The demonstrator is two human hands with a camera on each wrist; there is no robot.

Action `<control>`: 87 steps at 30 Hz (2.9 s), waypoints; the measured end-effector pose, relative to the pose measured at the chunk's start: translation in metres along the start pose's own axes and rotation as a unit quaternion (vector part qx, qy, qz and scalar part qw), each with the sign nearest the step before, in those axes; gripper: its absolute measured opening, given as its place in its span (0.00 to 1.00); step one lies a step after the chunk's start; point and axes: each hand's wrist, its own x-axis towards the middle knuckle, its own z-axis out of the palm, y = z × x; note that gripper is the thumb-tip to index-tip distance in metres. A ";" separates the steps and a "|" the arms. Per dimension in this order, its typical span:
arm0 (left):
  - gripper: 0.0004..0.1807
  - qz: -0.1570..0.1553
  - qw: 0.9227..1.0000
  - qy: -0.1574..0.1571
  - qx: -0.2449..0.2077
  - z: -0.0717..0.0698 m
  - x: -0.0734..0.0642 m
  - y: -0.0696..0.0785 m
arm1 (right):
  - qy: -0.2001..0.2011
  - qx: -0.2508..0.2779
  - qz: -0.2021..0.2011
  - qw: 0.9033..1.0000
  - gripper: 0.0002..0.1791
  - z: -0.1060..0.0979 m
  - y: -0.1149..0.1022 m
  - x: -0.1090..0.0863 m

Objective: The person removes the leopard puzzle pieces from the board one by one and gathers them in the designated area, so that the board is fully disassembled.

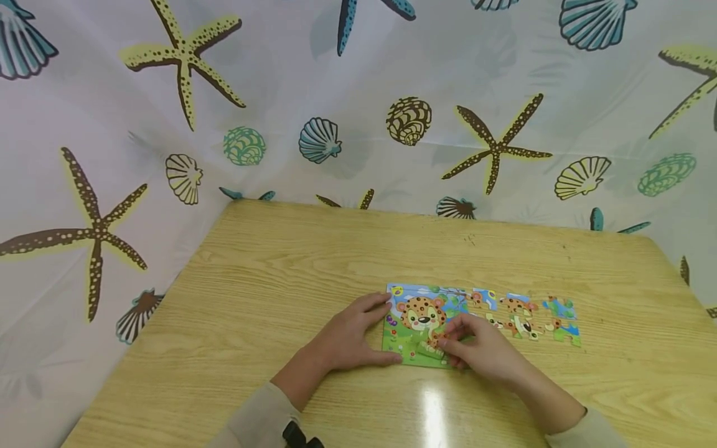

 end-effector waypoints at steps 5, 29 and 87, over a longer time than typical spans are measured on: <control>0.54 0.004 1.000 0.001 -0.001 0.000 0.001 0.000 | -0.006 0.018 0.008 1.000 0.15 -0.004 0.002 -0.003; 0.55 -0.004 1.000 -0.003 -0.005 0.002 0.001 0.001 | -0.009 0.105 0.031 0.994 0.21 -0.038 0.024 -0.027; 0.56 -0.015 1.000 -0.005 -0.011 0.001 0.002 0.000 | 0.195 -0.216 0.081 0.953 0.27 -0.090 0.050 -0.077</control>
